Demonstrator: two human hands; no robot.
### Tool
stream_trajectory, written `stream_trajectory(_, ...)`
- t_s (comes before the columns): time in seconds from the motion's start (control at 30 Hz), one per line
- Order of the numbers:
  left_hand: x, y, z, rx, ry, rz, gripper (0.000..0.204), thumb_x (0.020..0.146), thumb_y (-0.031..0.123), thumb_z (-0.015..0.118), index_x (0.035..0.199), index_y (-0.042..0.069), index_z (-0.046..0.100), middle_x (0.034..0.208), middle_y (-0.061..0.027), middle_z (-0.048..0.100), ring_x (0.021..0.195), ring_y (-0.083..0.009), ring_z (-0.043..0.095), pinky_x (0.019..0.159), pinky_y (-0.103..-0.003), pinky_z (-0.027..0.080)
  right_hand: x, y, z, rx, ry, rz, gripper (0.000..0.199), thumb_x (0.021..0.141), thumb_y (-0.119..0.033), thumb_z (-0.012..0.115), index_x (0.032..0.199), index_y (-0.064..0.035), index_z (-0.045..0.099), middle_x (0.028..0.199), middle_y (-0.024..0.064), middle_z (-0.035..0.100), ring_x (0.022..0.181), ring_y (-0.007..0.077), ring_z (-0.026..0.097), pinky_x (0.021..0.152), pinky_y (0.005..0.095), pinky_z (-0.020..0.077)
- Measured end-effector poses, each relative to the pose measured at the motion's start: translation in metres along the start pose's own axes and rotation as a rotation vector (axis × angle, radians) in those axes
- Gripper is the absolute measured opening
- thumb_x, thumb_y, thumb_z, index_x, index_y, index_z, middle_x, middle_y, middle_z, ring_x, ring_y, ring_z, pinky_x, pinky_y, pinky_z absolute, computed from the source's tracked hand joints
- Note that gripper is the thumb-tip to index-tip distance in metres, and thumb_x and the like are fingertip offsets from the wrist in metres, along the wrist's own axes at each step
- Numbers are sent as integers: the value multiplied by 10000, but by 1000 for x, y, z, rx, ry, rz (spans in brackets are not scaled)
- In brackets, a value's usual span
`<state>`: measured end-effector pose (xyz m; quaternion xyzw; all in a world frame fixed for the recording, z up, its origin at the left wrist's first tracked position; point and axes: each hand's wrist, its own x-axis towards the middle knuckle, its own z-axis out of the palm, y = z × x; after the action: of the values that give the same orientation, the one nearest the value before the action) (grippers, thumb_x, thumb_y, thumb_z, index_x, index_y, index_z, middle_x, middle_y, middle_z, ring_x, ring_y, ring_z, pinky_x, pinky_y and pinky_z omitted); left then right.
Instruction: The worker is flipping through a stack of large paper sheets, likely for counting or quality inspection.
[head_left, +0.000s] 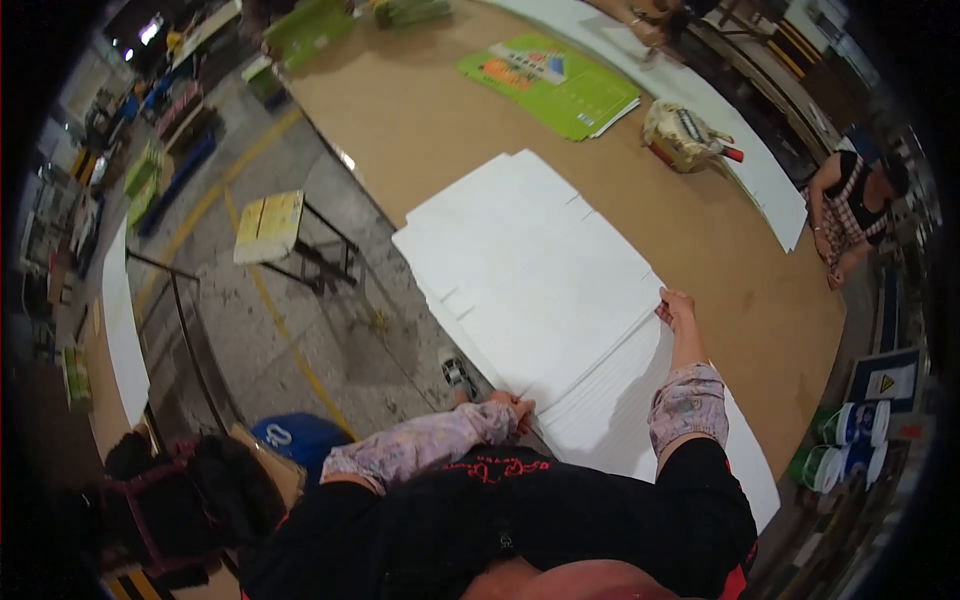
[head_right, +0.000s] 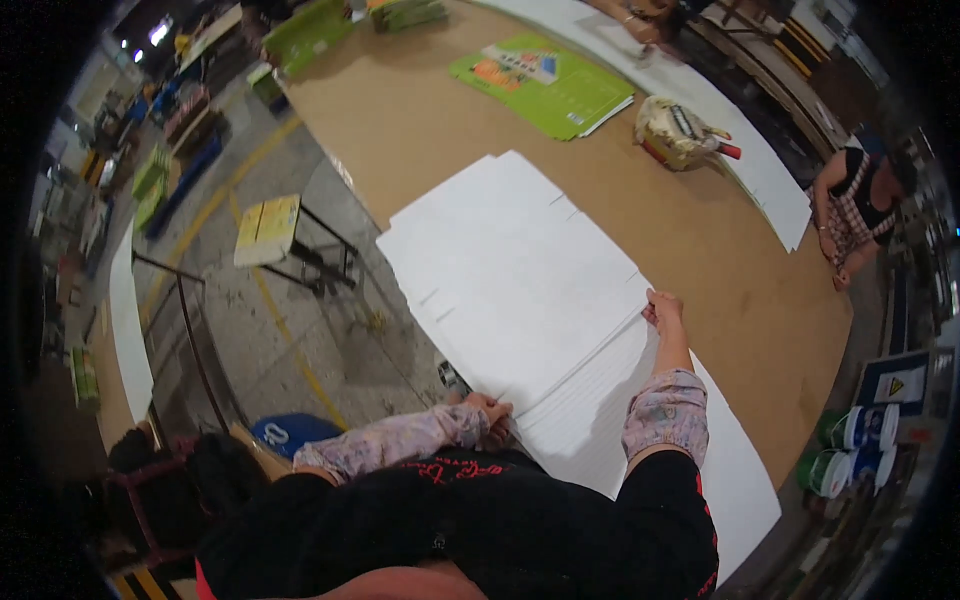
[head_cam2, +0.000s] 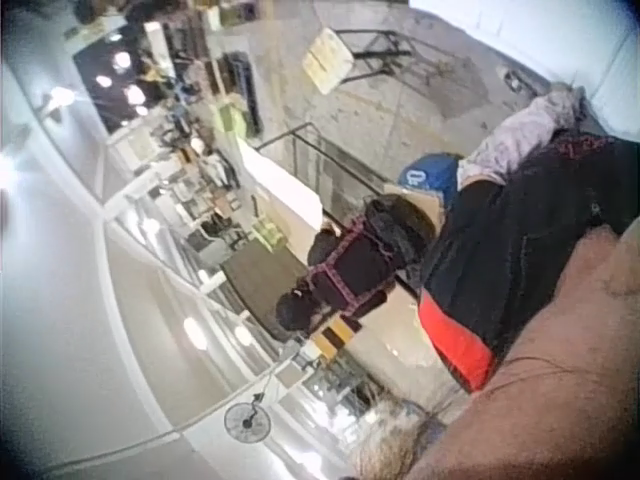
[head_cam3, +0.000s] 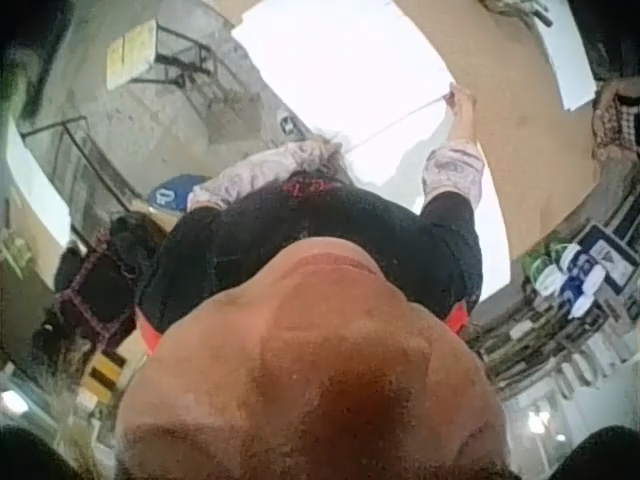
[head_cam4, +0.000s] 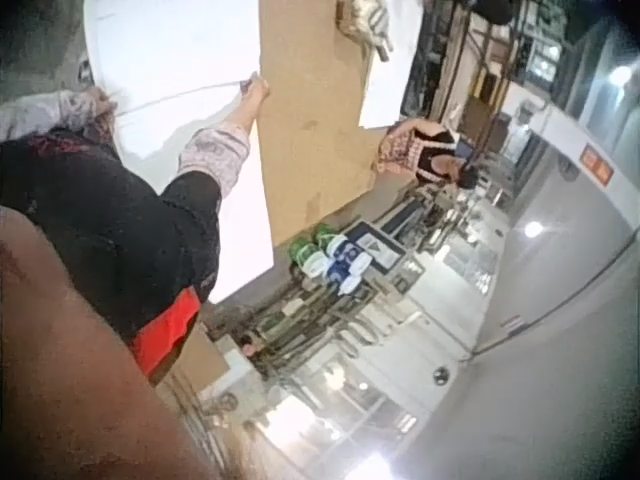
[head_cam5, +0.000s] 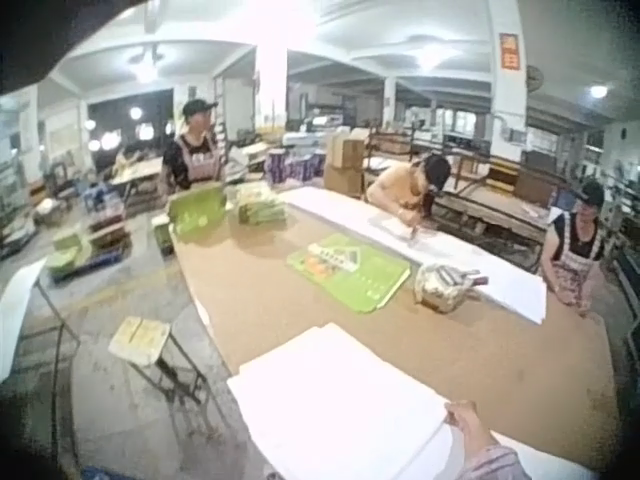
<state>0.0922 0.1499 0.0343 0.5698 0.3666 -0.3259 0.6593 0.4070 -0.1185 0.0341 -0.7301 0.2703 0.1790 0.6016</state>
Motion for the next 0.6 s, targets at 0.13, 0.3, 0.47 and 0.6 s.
stream_trajectory(0.13,2,1,1,21,-53,-8,291,806,269,564,773,-19,573,649,-130,606,490,-221,586,423,-325,486,3,-2,-1,1,17,-12,116,738,-156,661,705,-102,564,590,-21,528,471,92,485,456,233,476)
stream_trajectory(0.3,-2,9,-3,-144,-197,-188,348,823,287,552,992,-13,499,894,-150,583,773,-258,604,633,-352,523,3,2,-3,-9,49,-38,102,741,-155,655,732,-110,564,571,-36,501,460,79,473,450,225,474)
stream_trajectory(0.47,2,-1,-6,-296,-254,-259,343,823,293,555,1006,19,462,948,-119,581,877,-238,582,712,-351,508,-9,-4,-2,22,-8,-75,102,755,-165,641,830,-122,588,594,-49,496,480,60,472,474,222,485)
stream_trajectory(0.6,4,-4,-2,-385,-242,-306,319,826,292,551,1003,38,476,968,-87,592,898,-213,582,728,-328,506,-13,-4,-13,97,-91,-30,205,767,-149,625,964,-108,587,664,-40,531,541,63,505,527,233,507)
